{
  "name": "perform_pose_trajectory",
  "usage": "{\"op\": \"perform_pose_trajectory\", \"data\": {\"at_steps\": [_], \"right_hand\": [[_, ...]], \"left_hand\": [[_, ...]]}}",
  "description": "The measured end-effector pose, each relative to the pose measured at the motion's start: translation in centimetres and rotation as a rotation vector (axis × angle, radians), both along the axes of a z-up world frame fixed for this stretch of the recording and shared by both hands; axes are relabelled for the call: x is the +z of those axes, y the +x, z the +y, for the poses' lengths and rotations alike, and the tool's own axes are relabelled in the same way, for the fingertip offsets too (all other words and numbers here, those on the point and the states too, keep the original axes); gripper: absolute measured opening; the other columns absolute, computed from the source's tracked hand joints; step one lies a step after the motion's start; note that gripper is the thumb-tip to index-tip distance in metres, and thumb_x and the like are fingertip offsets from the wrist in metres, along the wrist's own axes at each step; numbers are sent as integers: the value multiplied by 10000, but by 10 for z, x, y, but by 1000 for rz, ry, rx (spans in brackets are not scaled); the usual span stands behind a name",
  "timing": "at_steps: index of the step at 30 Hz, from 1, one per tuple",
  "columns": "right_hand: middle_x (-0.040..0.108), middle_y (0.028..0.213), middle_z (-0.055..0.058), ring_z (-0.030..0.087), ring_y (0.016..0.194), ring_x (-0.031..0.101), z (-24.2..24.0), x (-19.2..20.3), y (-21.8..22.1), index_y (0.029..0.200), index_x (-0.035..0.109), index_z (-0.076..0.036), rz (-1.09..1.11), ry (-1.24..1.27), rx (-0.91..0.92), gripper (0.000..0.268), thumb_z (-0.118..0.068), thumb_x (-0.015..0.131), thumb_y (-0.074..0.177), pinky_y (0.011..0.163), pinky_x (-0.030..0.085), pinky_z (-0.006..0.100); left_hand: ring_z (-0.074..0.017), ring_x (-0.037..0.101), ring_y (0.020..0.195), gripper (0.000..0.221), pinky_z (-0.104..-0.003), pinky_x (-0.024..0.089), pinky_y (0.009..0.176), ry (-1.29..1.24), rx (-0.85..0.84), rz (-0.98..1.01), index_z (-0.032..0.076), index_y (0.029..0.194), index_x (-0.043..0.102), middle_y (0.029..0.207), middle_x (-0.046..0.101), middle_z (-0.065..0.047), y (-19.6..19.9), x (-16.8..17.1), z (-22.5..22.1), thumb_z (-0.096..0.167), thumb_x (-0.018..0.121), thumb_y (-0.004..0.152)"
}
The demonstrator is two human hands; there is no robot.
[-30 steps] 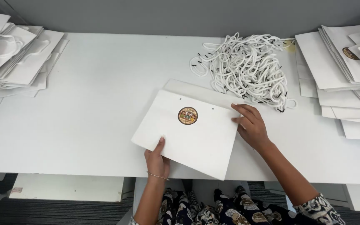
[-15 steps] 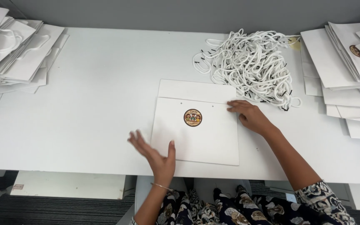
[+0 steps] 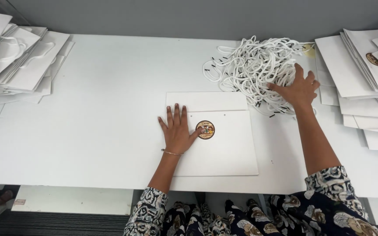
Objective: Attaching handle ropes to pre-printed white paper bags.
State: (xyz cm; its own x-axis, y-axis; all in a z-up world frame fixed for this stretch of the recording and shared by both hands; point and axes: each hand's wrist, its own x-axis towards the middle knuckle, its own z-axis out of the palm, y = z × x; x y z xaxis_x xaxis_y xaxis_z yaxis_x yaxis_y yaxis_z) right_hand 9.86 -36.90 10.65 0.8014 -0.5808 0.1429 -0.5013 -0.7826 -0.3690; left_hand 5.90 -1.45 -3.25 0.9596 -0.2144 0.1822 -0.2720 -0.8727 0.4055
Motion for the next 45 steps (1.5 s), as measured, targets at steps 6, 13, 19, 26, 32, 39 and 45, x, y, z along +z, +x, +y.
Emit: {"op": "perform_pose_trajectory", "data": {"at_steps": [6, 13, 19, 26, 32, 39, 45], "right_hand": [[687, 1234, 239, 405, 1144, 675, -76, -110, 87, 1486, 494, -79, 48, 115, 140, 1022, -438, 923, 630, 975, 560, 515], [732, 1195, 170, 328, 1037, 781, -83, -90, 136, 1400, 516, -33, -581, 1378, -81, 635, -111, 761, 819, 917, 598, 550], [587, 1435, 219, 395, 1237, 656, -19, 11, 79, 1537, 402, -62, -419, 1355, 177, 670, -274, 664, 958, 919, 508, 651], [399, 1591, 140, 427, 1489, 316, -12, -50, 18, 1406, 584, -240, -132, -136, 749, 609, -378, 779, 846, 1187, 328, 601], [321, 1648, 79, 373, 1508, 231, -2, -106, 35, 1429, 553, -374, 82, -361, 930, 472, -496, 527, 973, 1112, 170, 745], [354, 1581, 129, 368, 1467, 242, -54, -115, 101, 1445, 544, -294, 144, -316, 669, 447, -395, 491, 1013, 1036, 159, 764], [749, 1250, 48, 239, 1068, 685, -92, -38, 82, 1147, 779, -201, 100, 136, 733, 320, -82, 760, 851, 912, 530, 398]], "left_hand": [[-441, 72, 1540, 1023, -747, -25, 1130, -35, -5, -110, 13, 1536, 368, 1639, 245, -244, -2, -8, 2, 725, 601, 838], [-448, 101, 1536, 1009, -734, -17, 1143, -31, -7, -133, 12, 1528, 388, 1630, 263, -253, -3, -7, 2, 727, 593, 848], [-449, 118, 1538, 1005, -726, -7, 1155, -44, -10, -147, 10, 1525, 395, 1629, 274, -250, -5, -7, 2, 733, 584, 854], [-451, 124, 1535, 982, -715, -2, 1160, -38, -14, -154, 6, 1530, 395, 1629, 273, -254, -5, -4, 2, 707, 587, 869], [-453, 127, 1529, 973, -714, 5, 1157, -30, -10, -147, 14, 1519, 406, 1626, 270, -260, -8, -4, -2, 705, 596, 861], [-449, 144, 1525, 956, -714, 17, 1158, -35, -5, -152, 24, 1507, 428, 1620, 280, -254, -11, 2, 0, 703, 603, 857], [-451, 164, 1529, 930, -714, 40, 1168, -37, -7, -174, 20, 1494, 452, 1617, 299, -256, -11, -1, 0, 682, 625, 864]]}}
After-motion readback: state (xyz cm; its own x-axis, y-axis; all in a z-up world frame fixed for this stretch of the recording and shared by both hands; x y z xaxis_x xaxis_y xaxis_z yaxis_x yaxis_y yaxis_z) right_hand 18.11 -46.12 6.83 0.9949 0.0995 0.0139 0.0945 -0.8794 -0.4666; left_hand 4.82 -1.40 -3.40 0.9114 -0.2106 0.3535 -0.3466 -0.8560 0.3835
